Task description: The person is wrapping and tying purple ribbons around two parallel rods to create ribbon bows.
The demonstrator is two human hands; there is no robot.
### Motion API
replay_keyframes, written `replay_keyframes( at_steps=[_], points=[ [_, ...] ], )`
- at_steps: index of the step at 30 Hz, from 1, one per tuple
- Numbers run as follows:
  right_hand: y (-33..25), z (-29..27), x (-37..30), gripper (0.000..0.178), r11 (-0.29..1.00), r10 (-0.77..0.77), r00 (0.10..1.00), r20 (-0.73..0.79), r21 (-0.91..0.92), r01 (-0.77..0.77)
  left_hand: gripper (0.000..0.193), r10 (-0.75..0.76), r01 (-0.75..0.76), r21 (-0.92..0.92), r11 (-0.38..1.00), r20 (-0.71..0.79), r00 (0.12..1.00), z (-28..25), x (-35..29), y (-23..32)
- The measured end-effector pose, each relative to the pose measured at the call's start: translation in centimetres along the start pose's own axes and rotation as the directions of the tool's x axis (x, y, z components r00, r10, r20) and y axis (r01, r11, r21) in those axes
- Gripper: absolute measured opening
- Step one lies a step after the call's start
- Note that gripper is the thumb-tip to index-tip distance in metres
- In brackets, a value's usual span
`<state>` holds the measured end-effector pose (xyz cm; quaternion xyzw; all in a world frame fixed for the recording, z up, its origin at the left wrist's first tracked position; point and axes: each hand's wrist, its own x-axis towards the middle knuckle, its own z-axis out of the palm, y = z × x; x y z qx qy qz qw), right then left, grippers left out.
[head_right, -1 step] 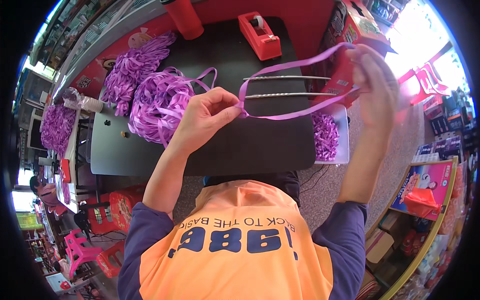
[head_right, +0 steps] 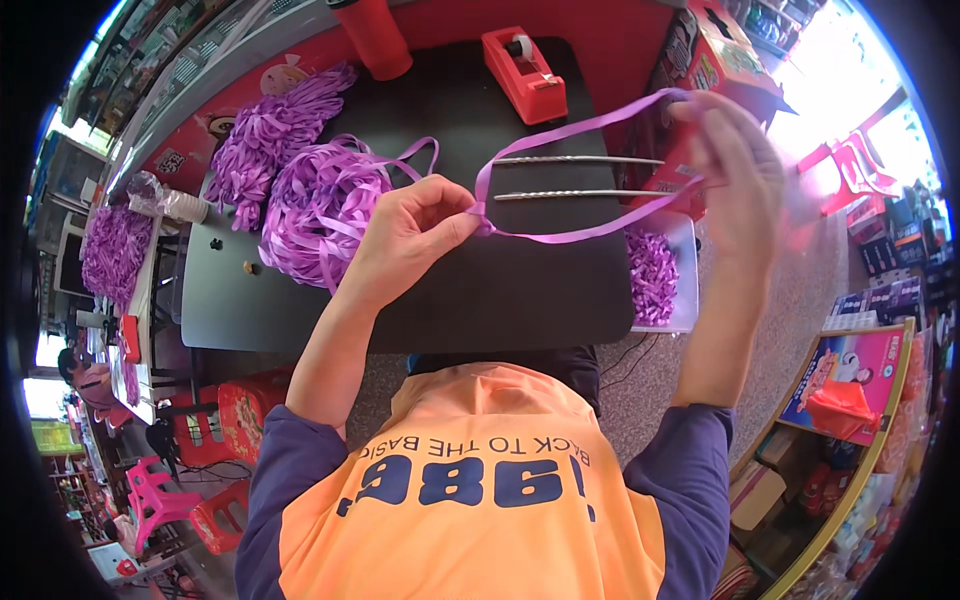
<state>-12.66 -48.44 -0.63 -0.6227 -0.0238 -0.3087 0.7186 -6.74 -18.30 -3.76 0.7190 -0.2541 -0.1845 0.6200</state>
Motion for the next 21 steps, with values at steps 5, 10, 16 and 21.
replay_keyframes(
  at_steps=[5,10,16,21],
  points=[
    [1.6,8.6,-2.2,0.016,0.939,0.073,0.946,0.317,-0.341,0.042,0.012,-0.014,-0.004,-0.178,0.984,-0.102,0.995,-1.7,-0.6,-0.1],
    [2.8,13.8,-3.4,0.013,0.859,0.115,0.816,0.566,-0.47,0.204,0.011,0.026,-0.08,-0.29,0.954,-0.186,0.982,-2.7,-1.4,-0.7],
    [3.7,15.4,-3.1,0.016,0.888,0.381,0.743,0.55,-0.441,-0.129,0.012,0.058,-0.142,-0.308,0.941,-0.265,0.962,-4.1,-2.2,-1.5],
    [4.2,15.1,-2.7,0.015,0.894,0.414,0.739,0.532,-0.39,-0.22,0.01,-0.004,-0.13,-0.502,0.855,-0.258,0.966,-4.7,-2.6,-1.9]
  ],
)
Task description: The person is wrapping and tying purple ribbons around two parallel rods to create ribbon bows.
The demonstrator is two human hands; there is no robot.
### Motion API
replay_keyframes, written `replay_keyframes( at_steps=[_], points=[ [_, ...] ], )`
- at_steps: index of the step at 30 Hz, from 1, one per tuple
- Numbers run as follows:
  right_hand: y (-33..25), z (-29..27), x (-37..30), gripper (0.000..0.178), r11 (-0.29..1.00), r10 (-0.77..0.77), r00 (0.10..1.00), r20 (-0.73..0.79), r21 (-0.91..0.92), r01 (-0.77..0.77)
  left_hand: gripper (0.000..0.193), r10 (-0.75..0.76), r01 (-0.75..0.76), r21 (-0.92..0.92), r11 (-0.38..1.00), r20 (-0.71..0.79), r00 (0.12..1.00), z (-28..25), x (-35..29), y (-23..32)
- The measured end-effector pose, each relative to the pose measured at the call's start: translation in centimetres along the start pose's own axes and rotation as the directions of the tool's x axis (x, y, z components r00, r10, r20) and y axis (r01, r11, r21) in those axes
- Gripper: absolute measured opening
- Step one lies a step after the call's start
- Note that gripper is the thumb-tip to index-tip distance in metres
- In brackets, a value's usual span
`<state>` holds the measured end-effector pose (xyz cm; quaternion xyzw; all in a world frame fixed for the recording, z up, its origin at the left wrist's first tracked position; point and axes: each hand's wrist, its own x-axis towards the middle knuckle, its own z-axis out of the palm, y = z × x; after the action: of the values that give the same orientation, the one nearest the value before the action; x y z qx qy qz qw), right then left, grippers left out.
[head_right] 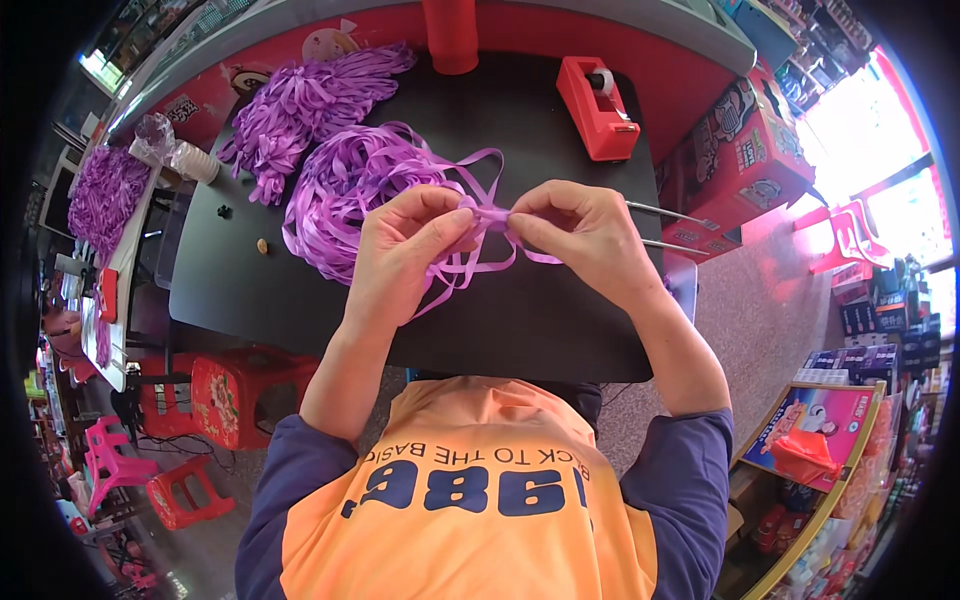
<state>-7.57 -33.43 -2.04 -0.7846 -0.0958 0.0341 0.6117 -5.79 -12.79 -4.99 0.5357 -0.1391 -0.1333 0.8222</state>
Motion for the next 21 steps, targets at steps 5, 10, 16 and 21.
replay_keyframes(
  at_steps=[5,10,16,21],
  points=[
    [0.2,-0.5,0.7,0.017,0.988,0.037,0.996,0.081,0.148,-0.048,0.008,-0.124,0.13,-0.386,0.913,0.042,0.991,-0.6,-0.1,0.3],
    [0.2,-0.1,1.3,0.022,0.988,0.026,0.981,0.194,0.142,-0.054,0.01,-0.088,0.095,-0.389,0.916,0.035,0.995,-0.8,0.1,0.1],
    [-0.3,0.4,2.1,0.024,0.994,-0.071,0.977,0.199,0.1,0.052,0.017,-0.029,0.024,-0.159,0.987,-0.024,0.999,-0.2,0.0,0.0],
    [-0.4,0.7,2.9,0.016,0.982,-0.129,0.99,0.057,0.145,0.12,0.019,0.028,-0.032,-0.068,0.997,-0.058,0.998,-0.4,-0.2,0.5]
  ],
)
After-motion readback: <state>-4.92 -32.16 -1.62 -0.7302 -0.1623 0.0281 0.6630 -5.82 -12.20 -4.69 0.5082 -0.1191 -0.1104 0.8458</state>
